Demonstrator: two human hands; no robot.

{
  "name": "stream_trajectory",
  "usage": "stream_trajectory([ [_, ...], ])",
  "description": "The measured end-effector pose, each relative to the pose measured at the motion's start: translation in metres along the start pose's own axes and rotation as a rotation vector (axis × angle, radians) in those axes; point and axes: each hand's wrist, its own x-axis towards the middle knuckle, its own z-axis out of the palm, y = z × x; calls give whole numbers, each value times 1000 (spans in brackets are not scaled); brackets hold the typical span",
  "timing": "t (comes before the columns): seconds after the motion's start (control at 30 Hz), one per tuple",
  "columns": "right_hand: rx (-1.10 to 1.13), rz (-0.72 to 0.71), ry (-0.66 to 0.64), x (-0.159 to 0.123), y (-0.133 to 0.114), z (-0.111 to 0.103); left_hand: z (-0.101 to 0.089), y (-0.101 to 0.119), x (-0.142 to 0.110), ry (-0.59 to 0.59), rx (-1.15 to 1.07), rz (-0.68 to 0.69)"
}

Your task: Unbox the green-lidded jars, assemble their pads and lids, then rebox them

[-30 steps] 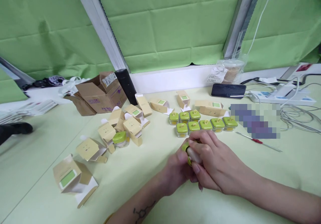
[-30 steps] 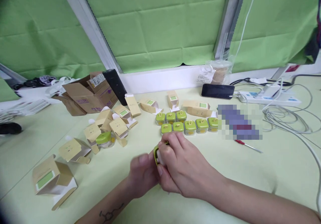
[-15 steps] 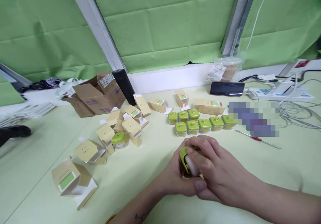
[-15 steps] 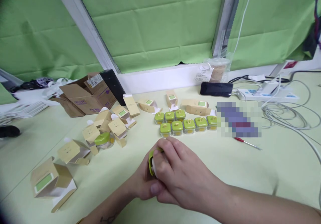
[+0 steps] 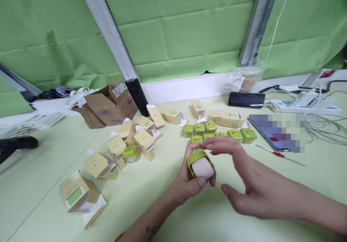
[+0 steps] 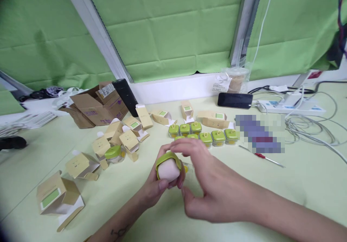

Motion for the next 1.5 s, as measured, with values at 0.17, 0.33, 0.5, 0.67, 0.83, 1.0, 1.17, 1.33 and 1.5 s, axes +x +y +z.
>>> stream_trajectory([
  [0.17, 75, 144, -66, 8, 14, -13, -6, 8, 4, 53, 19, -13],
  [0.33, 135, 131, -4, 10, 24, -5, -3, 12, 7, 111, 154, 28],
  [0.5, 83, 76, 94, 7, 30, 0, 4, 15, 7, 172, 332, 89],
  [0.67, 57, 26, 144, 5, 29, 3, 7, 19, 3, 232, 450, 84],
  [0.83, 160, 129, 52, 6, 36, -3, 5, 20, 5, 172, 567, 163],
  [1.0, 448, 292, -128, 8, 45, -1, -1, 9, 5, 89, 693, 204],
  [1.17, 599, 399, -15, 4, 50, 1, -21, 5, 7, 197, 832, 108],
  [1.33, 663, 500, 124, -3, 64, 4, -39, 9, 8, -79, 996, -278],
  [1.5, 651, 488, 82, -10, 68, 18, -31, 1, 8, -91, 984, -280],
])
